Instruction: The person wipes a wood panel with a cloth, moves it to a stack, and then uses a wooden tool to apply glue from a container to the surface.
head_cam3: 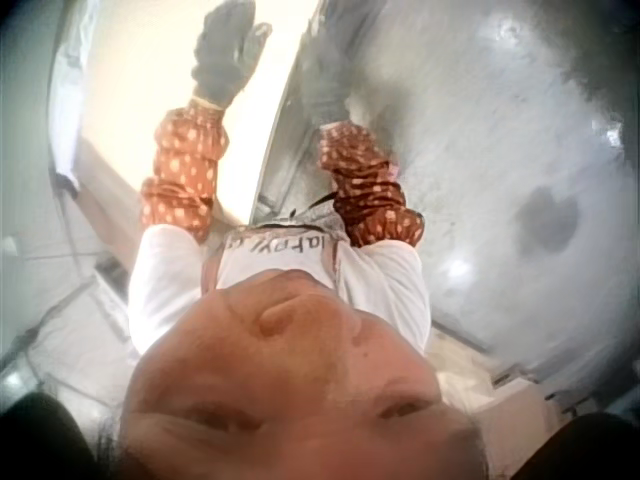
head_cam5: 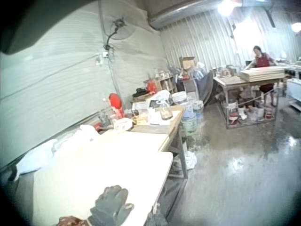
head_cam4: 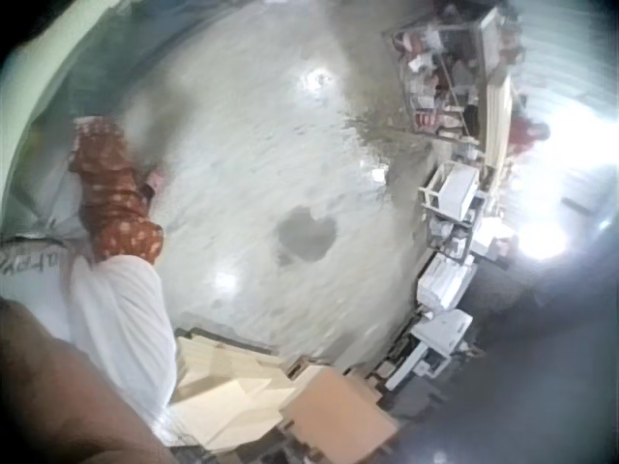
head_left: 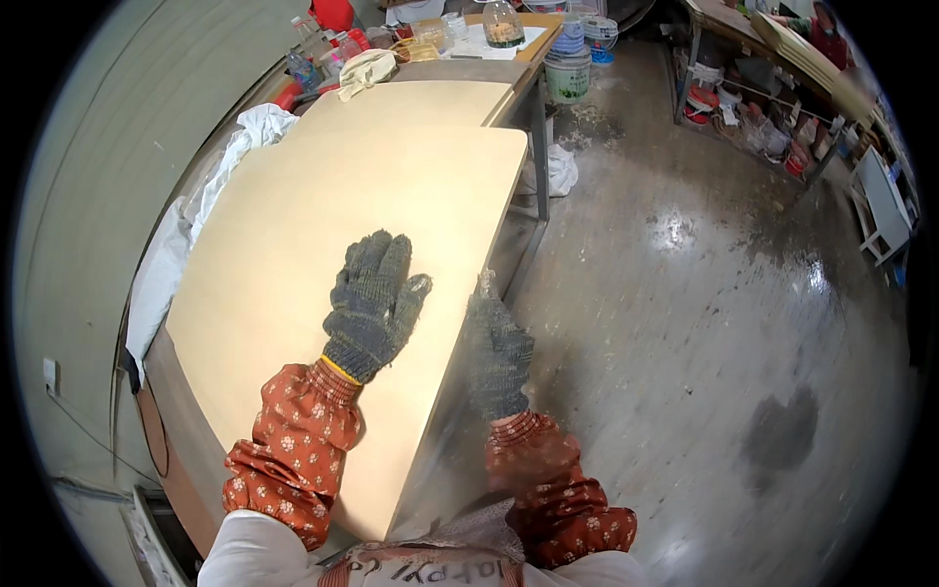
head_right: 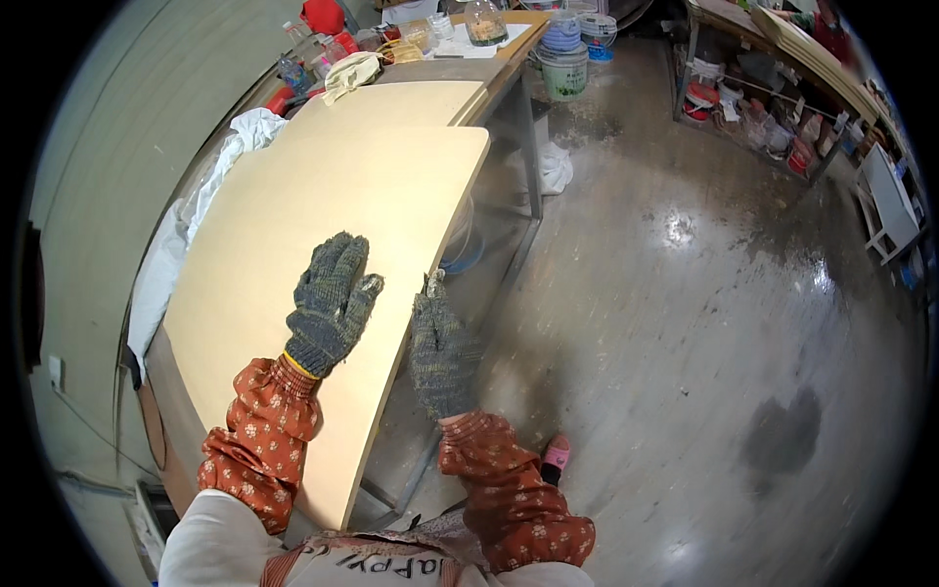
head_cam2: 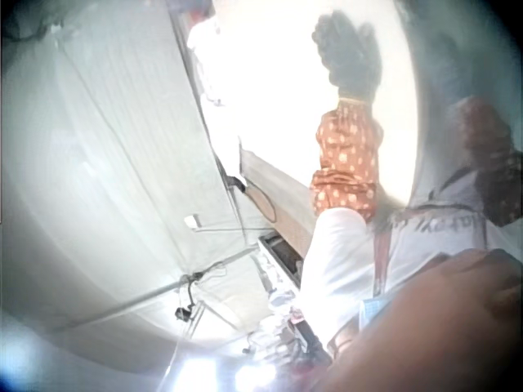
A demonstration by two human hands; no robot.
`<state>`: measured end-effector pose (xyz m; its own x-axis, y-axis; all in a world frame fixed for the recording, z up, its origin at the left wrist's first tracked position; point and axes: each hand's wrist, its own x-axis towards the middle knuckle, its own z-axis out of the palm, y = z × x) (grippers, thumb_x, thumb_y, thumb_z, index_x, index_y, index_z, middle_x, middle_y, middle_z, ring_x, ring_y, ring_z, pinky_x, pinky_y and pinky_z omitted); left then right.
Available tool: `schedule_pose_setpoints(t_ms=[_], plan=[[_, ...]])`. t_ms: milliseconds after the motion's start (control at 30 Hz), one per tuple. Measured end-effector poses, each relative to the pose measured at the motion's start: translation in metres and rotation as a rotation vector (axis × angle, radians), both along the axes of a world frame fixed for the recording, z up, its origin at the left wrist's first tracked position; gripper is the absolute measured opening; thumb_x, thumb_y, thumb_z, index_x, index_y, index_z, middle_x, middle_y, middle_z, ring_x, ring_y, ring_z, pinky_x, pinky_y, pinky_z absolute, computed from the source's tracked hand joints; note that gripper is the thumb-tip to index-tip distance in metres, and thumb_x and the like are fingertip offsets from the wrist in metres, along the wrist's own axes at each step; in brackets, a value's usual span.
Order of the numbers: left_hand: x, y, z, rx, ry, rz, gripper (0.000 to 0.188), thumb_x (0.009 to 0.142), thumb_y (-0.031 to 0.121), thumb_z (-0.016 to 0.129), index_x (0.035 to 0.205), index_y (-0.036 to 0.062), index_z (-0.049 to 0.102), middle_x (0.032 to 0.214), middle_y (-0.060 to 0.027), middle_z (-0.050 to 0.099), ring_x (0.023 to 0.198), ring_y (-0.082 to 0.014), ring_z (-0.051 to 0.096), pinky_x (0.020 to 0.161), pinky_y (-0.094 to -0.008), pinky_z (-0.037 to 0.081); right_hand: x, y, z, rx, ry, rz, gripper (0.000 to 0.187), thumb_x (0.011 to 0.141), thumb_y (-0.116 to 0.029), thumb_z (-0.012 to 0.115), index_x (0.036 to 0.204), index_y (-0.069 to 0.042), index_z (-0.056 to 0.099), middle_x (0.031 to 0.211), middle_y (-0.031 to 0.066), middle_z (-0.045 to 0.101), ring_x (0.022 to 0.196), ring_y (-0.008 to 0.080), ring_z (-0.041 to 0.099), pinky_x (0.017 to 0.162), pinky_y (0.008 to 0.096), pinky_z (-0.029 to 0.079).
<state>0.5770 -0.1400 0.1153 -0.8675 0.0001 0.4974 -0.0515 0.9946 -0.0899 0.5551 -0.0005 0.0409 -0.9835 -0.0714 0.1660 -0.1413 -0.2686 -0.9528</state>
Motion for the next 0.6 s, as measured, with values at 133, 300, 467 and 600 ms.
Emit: schedule_pose_setpoints(t_ms=[133, 300, 467, 600], plan=[[-0.008, 0.006, 0.011, 0.063, -0.035, -0.036, 0.044, 0.084, 0.023, 0.063, 0.122, 0.0037, 0.055, 0.124, -0.0202, 0.052, 0.117, -0.0373, 0.048, 0.098, -0.046, 0.038, -0.063, -0.015, -0.035, 0.017, 0.168, -0.173, 0.032, 0.092, -0.015, 0.054, 0.118, 0.003, 0.056, 0.106, 0.0117, 0.064, 0.081, 0.0155, 0.061, 0.069, 0.0293, 0.049], [-0.001, 0.0, 0.014, 0.049, -0.035, -0.039, 0.047, 0.083, 0.025, 0.064, 0.124, 0.0042, 0.054, 0.127, -0.0205, 0.05, 0.12, -0.0375, 0.045, 0.1, -0.0471, 0.035, -0.109, -0.015, -0.019, 0.492, 0.093, -0.099, 0.033, 0.092, -0.023, 0.055, 0.112, 0.003, 0.059, 0.097, 0.0134, 0.065, 0.073, 0.0148, 0.061, 0.06, 0.0306, 0.049], [-0.006, 0.003, 0.019, 0.083, -0.068, 0.024, 0.05, 0.083, 0.026, 0.064, 0.127, 0.0054, 0.052, 0.13, -0.0191, 0.048, 0.123, -0.0366, 0.043, 0.103, -0.0473, 0.033, -0.166, -0.012, -0.018, 0.741, 0.195, -0.068, 0.03, 0.093, -0.022, 0.053, 0.105, 0.004, 0.062, 0.083, 0.0119, 0.065, 0.07, 0.0144, 0.06, 0.061, 0.0296, 0.049], [-0.002, -0.005, 0.02, 0.133, -0.117, 0.01, 0.052, 0.083, 0.028, 0.064, 0.129, 0.0066, 0.05, 0.132, -0.0183, 0.047, 0.125, -0.0358, 0.041, 0.105, -0.0476, 0.031, -0.175, 0.007, -0.007, 0.37, 0.313, 0.045, 0.026, 0.093, -0.018, 0.053, 0.105, 0.004, 0.062, 0.078, 0.0122, 0.065, 0.065, 0.014, 0.058, 0.061, 0.0297, 0.049]])
